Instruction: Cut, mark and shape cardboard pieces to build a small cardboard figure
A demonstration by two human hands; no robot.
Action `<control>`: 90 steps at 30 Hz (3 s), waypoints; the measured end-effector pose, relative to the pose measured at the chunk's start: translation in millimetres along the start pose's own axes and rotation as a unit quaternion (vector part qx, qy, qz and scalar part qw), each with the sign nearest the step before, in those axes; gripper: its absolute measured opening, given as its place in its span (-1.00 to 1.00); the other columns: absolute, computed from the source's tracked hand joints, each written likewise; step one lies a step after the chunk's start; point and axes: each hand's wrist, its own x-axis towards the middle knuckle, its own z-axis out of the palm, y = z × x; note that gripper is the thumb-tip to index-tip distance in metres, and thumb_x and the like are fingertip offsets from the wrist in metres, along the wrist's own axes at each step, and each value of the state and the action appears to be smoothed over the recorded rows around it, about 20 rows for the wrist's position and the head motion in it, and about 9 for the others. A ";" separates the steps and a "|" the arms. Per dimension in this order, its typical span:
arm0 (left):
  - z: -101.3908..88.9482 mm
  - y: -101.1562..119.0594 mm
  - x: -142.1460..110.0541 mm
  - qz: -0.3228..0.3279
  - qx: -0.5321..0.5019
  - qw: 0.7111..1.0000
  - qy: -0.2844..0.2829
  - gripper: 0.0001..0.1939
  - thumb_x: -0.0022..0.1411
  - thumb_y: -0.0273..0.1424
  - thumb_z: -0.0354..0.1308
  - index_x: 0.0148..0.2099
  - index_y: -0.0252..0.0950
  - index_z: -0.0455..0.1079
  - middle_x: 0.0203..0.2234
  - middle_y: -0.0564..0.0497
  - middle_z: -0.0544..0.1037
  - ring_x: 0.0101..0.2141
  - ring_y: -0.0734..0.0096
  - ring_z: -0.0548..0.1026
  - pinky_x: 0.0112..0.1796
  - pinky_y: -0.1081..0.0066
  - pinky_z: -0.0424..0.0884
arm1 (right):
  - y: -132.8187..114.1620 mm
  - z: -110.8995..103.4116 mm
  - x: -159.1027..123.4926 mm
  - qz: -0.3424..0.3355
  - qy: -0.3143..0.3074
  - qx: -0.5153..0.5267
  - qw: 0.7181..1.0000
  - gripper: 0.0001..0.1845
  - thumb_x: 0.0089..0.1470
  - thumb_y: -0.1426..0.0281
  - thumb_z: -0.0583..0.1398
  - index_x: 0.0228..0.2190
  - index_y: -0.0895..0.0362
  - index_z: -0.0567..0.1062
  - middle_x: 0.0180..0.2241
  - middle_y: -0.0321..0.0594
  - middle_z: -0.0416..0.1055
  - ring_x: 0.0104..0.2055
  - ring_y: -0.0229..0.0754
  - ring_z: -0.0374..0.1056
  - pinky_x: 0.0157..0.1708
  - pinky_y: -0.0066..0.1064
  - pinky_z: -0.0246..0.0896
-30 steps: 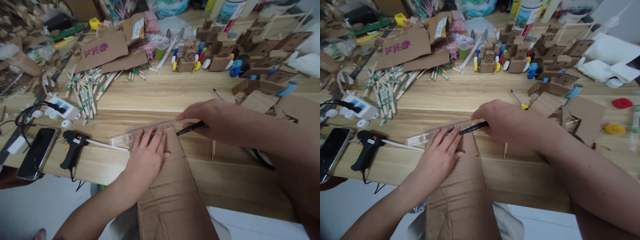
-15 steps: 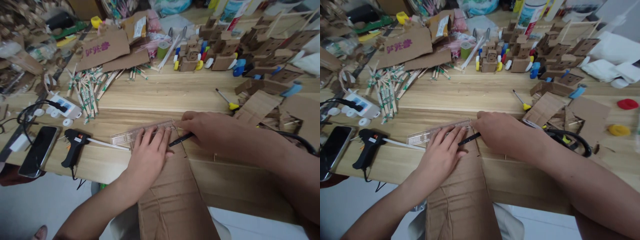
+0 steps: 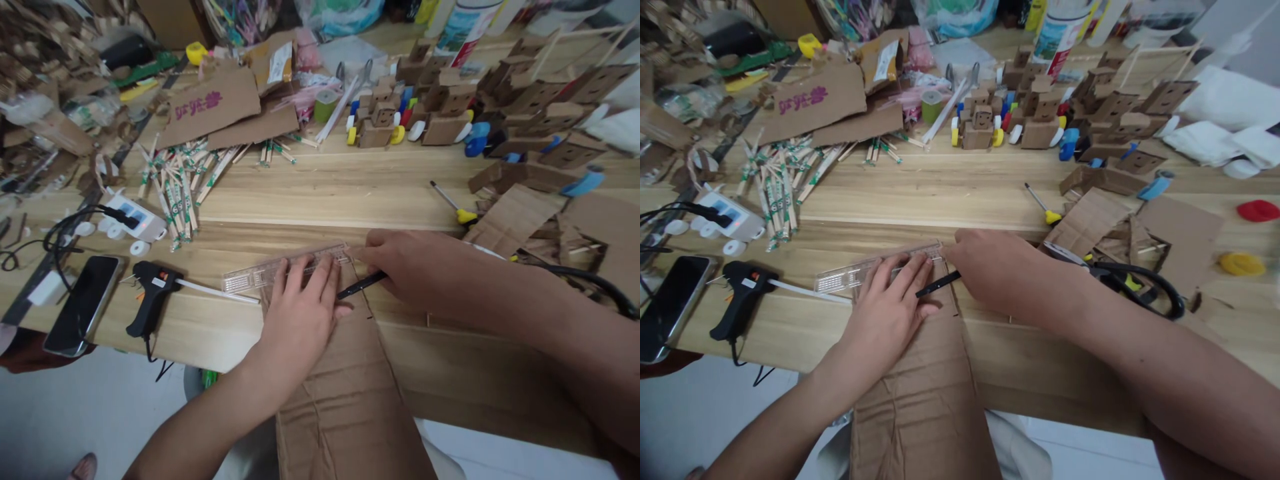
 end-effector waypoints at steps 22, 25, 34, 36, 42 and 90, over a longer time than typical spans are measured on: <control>4.1 0.1 -2.4 0.018 -0.017 0.999 0.023 -0.47 0.43 -0.26 0.13 0.35 -0.36 0.33 0.21 -0.22 0.50 0.16 -0.03 0.43 0.19 -0.05 0.42 | 20.7 -27.4 -3.4 -0.011 0.236 0.220 0.946 -0.69 0.33 0.31 0.06 -0.15 0.02 0.61 -0.26 -0.10 0.61 -0.21 -0.06 0.52 -0.17 -0.25 0.38; 3.5 0.6 -2.0 0.013 -0.021 0.999 0.023 -0.48 0.44 -0.24 0.11 0.35 -0.35 0.35 0.21 -0.21 0.51 0.15 -0.03 0.44 0.20 -0.06 0.42 | 10.5 -39.2 -9.6 -0.005 0.331 0.337 0.882 -0.64 0.39 0.18 0.01 -0.16 0.00 0.57 -0.13 -0.09 0.59 -0.19 -0.10 0.51 -0.15 -0.26 0.40; 3.9 -0.9 -1.0 0.016 -0.027 0.999 0.028 -0.46 0.43 -0.21 0.11 0.35 -0.35 0.34 0.20 -0.24 0.51 0.14 -0.04 0.44 0.19 -0.10 0.43 | 3.8 -45.7 18.8 0.069 0.176 0.503 0.843 -0.31 0.39 -0.09 -0.24 -0.31 0.03 0.48 -0.65 -0.32 0.27 -0.59 -0.18 0.28 -0.48 -0.34 0.24; 4.3 -1.3 -0.9 0.019 -0.027 0.999 0.034 -0.46 0.43 -0.21 0.11 0.34 -0.37 0.35 0.19 -0.26 0.52 0.14 -0.04 0.44 0.19 -0.11 0.43 | 2.0 -46.6 28.8 0.061 0.150 0.526 0.835 -0.32 0.40 -0.09 -0.20 -0.41 0.05 0.45 -0.67 -0.34 0.20 -0.59 -0.21 0.25 -0.49 -0.37 0.22; 4.8 -1.3 -1.2 0.011 -0.022 0.999 0.025 -0.49 0.43 -0.23 0.11 0.33 -0.30 0.38 0.20 -0.24 0.50 0.14 -0.05 0.44 0.18 -0.14 0.43 | 0.0 -33.5 49.7 0.035 0.186 0.627 0.756 -0.61 0.40 0.20 0.09 -0.43 0.12 0.46 -0.57 -0.34 0.36 -0.55 -0.33 0.24 -0.51 -0.48 0.17; 3.8 -1.6 -1.6 0.028 -0.003 0.999 0.036 -0.52 0.45 -0.24 0.08 0.30 -0.36 0.39 0.17 -0.22 0.53 0.12 -0.01 0.44 0.17 -0.07 0.45 | -0.4 8.4 63.4 0.078 0.205 0.642 0.735 -0.83 0.06 0.52 0.21 -0.46 0.06 0.33 -0.77 -0.55 0.22 -0.70 -0.38 0.03 -0.63 -0.47 -0.09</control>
